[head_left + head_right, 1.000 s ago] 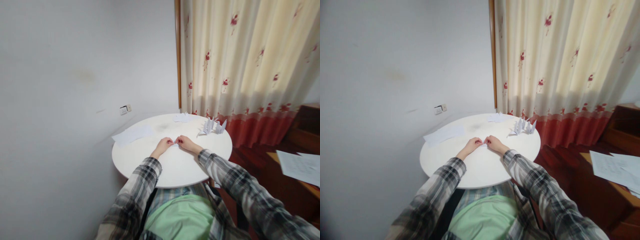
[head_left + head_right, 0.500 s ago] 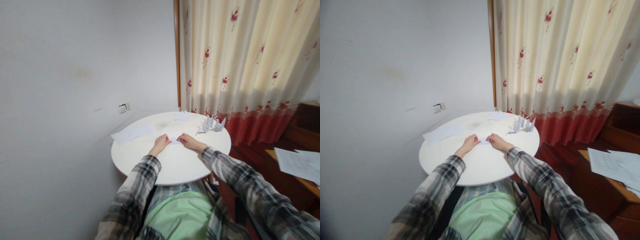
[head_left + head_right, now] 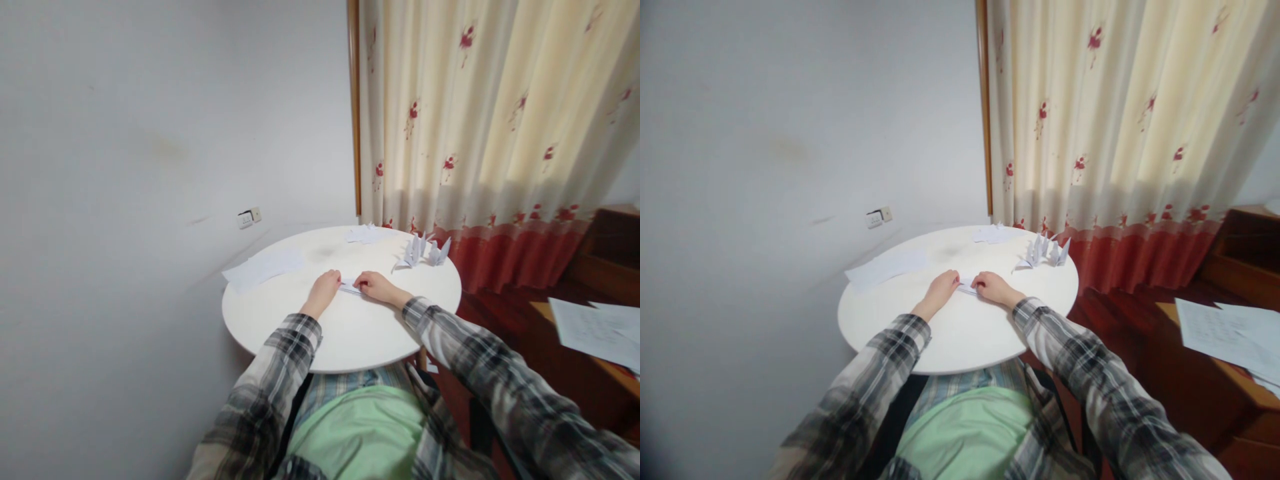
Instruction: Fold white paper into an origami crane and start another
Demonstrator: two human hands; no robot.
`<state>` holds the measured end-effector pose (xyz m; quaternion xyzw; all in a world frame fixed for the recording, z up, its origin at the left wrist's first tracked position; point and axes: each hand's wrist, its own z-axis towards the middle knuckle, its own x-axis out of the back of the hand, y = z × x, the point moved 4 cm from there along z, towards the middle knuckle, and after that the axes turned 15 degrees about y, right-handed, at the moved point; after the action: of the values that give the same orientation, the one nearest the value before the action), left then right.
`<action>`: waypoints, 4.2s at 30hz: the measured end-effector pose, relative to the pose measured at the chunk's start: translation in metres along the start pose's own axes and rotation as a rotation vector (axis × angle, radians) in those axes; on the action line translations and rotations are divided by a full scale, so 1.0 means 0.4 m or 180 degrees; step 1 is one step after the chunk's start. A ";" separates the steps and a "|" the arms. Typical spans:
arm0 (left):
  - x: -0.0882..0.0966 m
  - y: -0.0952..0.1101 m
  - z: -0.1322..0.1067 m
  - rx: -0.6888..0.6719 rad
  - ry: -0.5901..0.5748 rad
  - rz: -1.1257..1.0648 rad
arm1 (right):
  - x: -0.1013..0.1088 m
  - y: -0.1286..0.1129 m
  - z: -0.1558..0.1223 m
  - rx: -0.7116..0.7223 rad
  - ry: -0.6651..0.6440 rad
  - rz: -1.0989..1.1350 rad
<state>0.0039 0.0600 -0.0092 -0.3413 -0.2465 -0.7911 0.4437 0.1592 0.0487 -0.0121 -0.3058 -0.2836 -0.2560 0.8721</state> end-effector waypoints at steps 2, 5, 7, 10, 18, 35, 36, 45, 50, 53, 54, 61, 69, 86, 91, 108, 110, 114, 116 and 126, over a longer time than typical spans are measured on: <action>-0.002 0.002 0.000 -0.0103 0.0052 -0.0099 | -0.002 -0.004 -0.002 -0.0053 -0.0011 0.0011; -0.003 0.007 -0.001 -0.0115 0.0101 -0.0263 | -0.005 -0.008 -0.004 -0.0079 -0.0039 0.0080; -0.003 0.009 -0.003 -0.0040 0.0078 -0.0412 | -0.004 -0.009 -0.004 -0.0047 -0.0022 0.0126; -0.005 0.011 -0.004 -0.0016 0.0006 -0.0690 | 0.007 0.001 -0.001 -0.0121 0.0259 -0.0019; -0.032 -0.010 -0.002 0.0232 -0.0070 -0.1463 | 0.005 0.060 -0.002 -0.0650 0.0362 -0.0403; -0.019 0.002 0.006 -0.0057 -0.0194 -0.0967 | -0.011 -0.004 -0.013 0.0752 -0.0023 -0.0162; -0.018 0.003 0.004 -0.0080 -0.0203 -0.0960 | -0.009 -0.008 -0.013 0.0784 -0.0030 -0.0207; -0.012 0.018 0.000 -0.0532 -0.0164 -0.0645 | -0.003 -0.047 -0.015 0.0965 -0.0057 -0.0355; -0.028 0.014 -0.002 -0.0207 -0.0177 -0.1159 | 0.015 -0.042 -0.017 0.0793 0.0249 -0.0332; -0.037 0.005 -0.006 0.0123 -0.0164 -0.1549 | 0.013 -0.018 -0.021 0.0507 0.0136 -0.0290; -0.038 0.005 -0.009 0.0192 -0.0227 -0.1673 | 0.011 -0.009 -0.022 0.0404 0.0053 -0.0285; -0.026 0.018 -0.016 0.0225 -0.0502 -0.2319 | 0.008 0.017 -0.022 0.0117 -0.0107 -0.0335; -0.027 0.012 -0.010 0.0431 -0.0226 -0.2038 | 0.006 0.011 -0.016 0.0192 -0.0123 -0.0351; -0.030 0.006 -0.001 0.0631 -0.0030 -0.2049 | -0.006 0.006 0.015 -0.0235 0.0092 -0.0797; -0.035 0.000 0.002 0.0767 0.0170 -0.2437 | -0.008 0.004 0.024 -0.0225 0.0108 -0.0813; -0.042 -0.009 0.002 0.0777 0.0050 -0.2328 | -0.016 0.011 0.013 -0.0062 0.0111 -0.0562; -0.043 -0.011 0.001 0.0751 0.0023 -0.2356 | -0.018 0.012 0.012 -0.0027 0.0092 -0.0562; -0.048 -0.016 -0.001 0.0755 -0.0051 -0.2395 | -0.020 0.013 0.008 0.0060 0.0155 -0.0512; -0.051 -0.017 -0.001 0.0746 -0.0086 -0.2397 | -0.020 0.011 0.005 0.0120 0.0196 -0.0469; -0.052 -0.014 -0.003 0.0616 -0.0105 -0.2354 | -0.018 0.001 -0.001 0.0235 0.0205 -0.0270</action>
<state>0.0065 0.0729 -0.0264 -0.1985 -0.4336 -0.8653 0.1544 0.1547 0.0506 -0.0173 -0.2527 -0.2773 -0.2917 0.8799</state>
